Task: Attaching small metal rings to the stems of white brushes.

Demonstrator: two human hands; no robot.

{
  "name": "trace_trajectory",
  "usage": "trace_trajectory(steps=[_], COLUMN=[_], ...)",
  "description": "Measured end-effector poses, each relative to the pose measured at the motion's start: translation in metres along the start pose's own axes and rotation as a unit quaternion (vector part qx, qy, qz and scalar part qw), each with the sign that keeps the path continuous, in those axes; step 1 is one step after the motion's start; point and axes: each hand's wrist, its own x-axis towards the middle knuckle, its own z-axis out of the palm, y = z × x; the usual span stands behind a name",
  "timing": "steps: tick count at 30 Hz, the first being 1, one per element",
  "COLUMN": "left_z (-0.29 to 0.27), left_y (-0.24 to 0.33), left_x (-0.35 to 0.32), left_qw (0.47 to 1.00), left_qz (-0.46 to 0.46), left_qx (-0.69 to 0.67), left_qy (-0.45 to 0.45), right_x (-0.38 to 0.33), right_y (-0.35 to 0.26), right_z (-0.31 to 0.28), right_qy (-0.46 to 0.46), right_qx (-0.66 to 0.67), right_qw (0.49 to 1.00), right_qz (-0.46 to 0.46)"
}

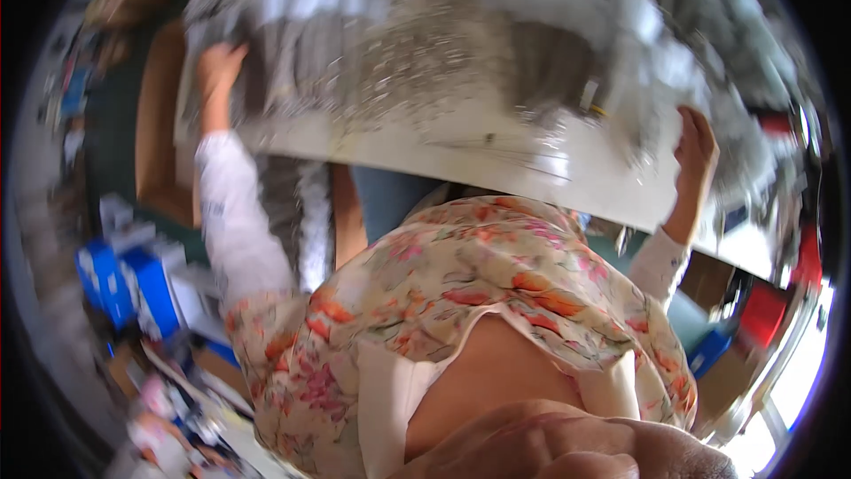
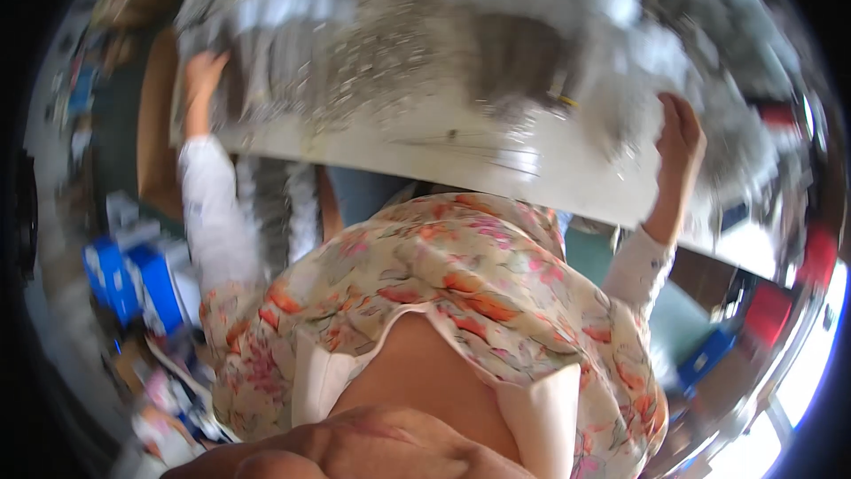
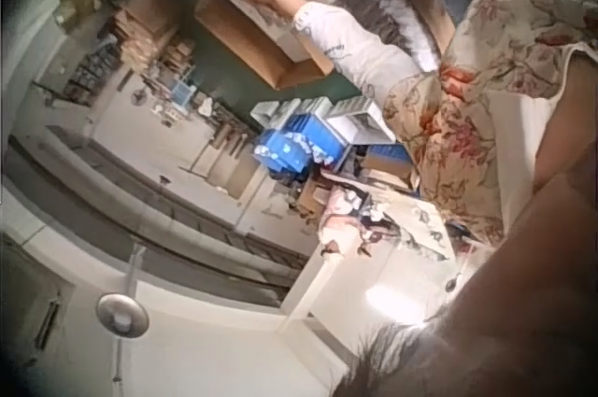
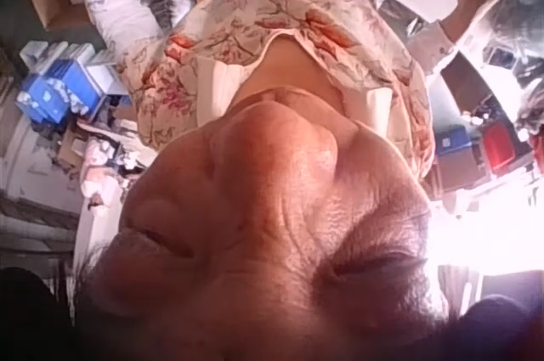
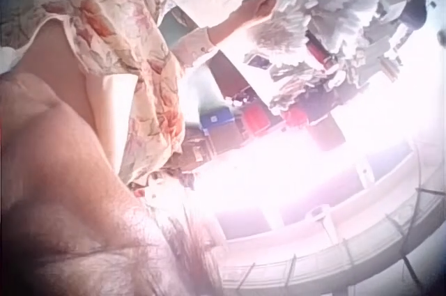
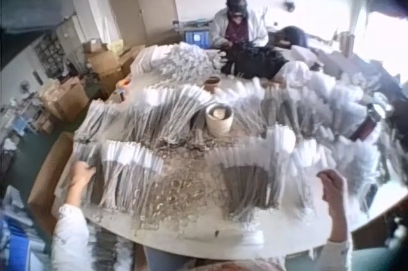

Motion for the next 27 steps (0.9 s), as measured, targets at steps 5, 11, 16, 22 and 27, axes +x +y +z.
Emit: trace_trajectory(steps=[5, 11, 16, 22, 27], left_z=[0.021, 0.013, -0.087, -0.110, -0.095], left_y=[-0.023, -0.053, 0.091, 0.185, 0.251], left_x=[0.001, 0.006, -0.042, -0.104, -0.141], left_qw=[0.995, 0.941, 0.854, 0.793, 0.765], left_qz=[0.089, -0.054, -0.058, 0.104, 0.095], left_qx=[-0.043, -0.271, -0.449, -0.586, -0.635], left_qy=[0.032, 0.197, 0.256, 0.125, -0.035], right_x=[0.015, 0.022, 0.053, 0.091, 0.095], right_y=[0.028, 0.032, 0.054, 0.058, 0.066], right_z=[-0.018, -0.017, -0.020, 0.001, -0.008], right_qy=[0.105, 0.135, 0.139, 0.034, 0.001], right_qx=[-0.198, -0.243, -0.246, -0.109, -0.093], right_qw=[0.971, 0.959, 0.959, 0.989, 0.992], right_qz=[-0.086, -0.046, -0.028, 0.091, 0.091])
